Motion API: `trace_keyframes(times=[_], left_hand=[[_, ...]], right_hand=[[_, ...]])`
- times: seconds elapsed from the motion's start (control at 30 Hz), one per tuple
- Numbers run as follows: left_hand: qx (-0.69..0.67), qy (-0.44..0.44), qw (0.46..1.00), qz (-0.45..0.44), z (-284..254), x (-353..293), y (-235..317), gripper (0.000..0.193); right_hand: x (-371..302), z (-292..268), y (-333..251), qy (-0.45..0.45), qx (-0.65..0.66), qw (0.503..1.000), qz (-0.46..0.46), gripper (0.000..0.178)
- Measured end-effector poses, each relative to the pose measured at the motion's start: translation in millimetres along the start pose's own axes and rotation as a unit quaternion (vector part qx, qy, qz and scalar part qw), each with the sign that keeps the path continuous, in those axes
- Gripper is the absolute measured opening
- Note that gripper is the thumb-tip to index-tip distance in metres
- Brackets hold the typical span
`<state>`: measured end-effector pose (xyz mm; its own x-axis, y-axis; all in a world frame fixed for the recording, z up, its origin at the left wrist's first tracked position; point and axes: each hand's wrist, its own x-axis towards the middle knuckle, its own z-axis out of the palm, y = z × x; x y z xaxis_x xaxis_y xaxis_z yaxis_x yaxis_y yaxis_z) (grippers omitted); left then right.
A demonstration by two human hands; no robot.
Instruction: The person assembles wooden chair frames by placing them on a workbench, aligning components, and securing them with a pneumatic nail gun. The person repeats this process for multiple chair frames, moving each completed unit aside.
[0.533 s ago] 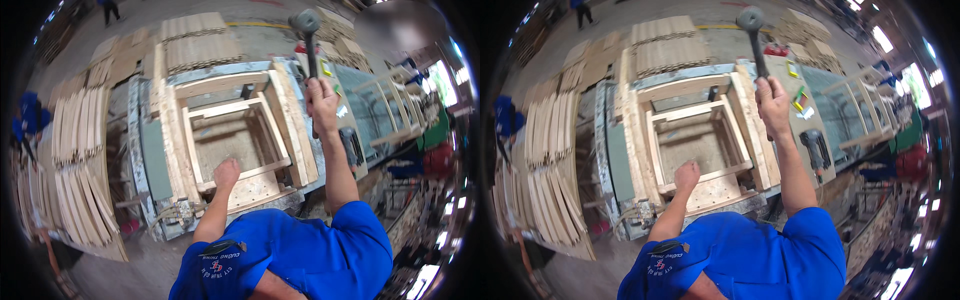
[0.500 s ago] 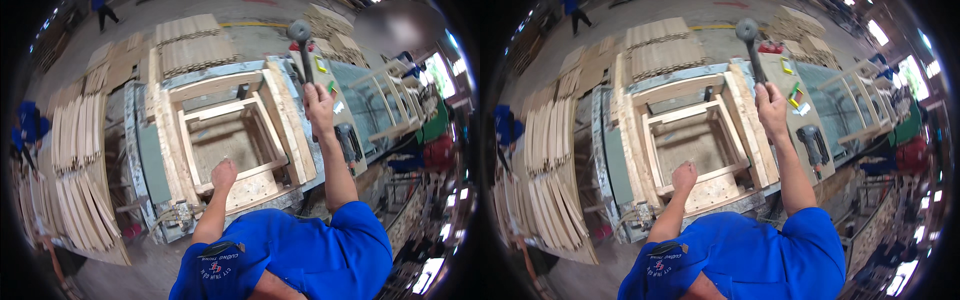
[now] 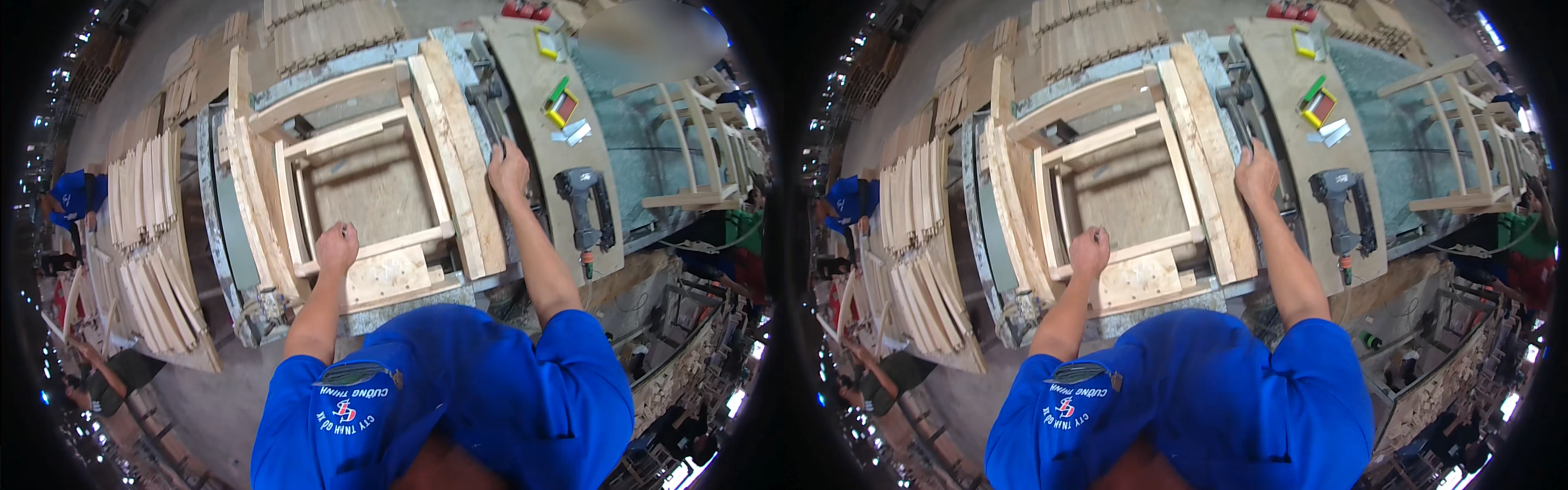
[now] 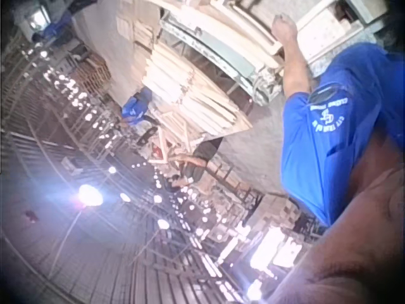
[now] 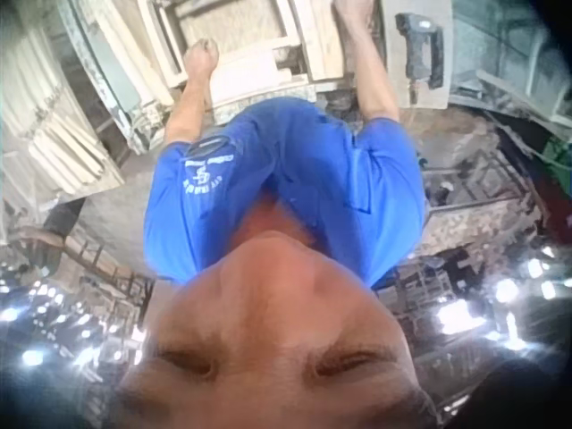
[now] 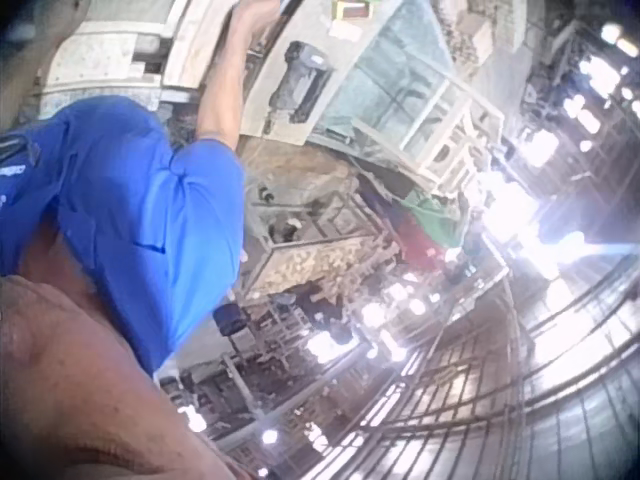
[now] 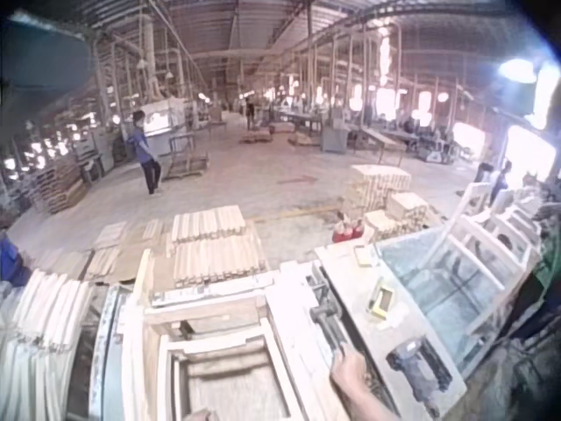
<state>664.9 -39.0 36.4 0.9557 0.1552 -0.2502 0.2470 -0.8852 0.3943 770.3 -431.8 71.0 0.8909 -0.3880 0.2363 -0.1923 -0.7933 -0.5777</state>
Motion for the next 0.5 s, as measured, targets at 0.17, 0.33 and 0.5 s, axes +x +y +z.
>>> trace_keyframes(times=[0.17, 0.33, 0.5], left_hand=[[-0.006, 0.011, 1.0, -0.021, 1.3, 6.9, 4.6, 0.037], [-0.018, -0.01, 0.997, -0.072, 4.6, 8.1, 12.3, 0.035], [-0.02, -0.015, 0.998, -0.056, 6.6, 10.3, 10.3, 0.034]], right_hand=[[5.1, -7.0, -1.4, -0.025, -0.102, 0.982, -0.154, 0.032], [4.4, -76.4, 36.7, -0.005, -0.026, 0.993, -0.114, 0.039], [-28.3, -163.0, 120.4, 0.055, -0.262, 0.963, 0.018, 0.069]])
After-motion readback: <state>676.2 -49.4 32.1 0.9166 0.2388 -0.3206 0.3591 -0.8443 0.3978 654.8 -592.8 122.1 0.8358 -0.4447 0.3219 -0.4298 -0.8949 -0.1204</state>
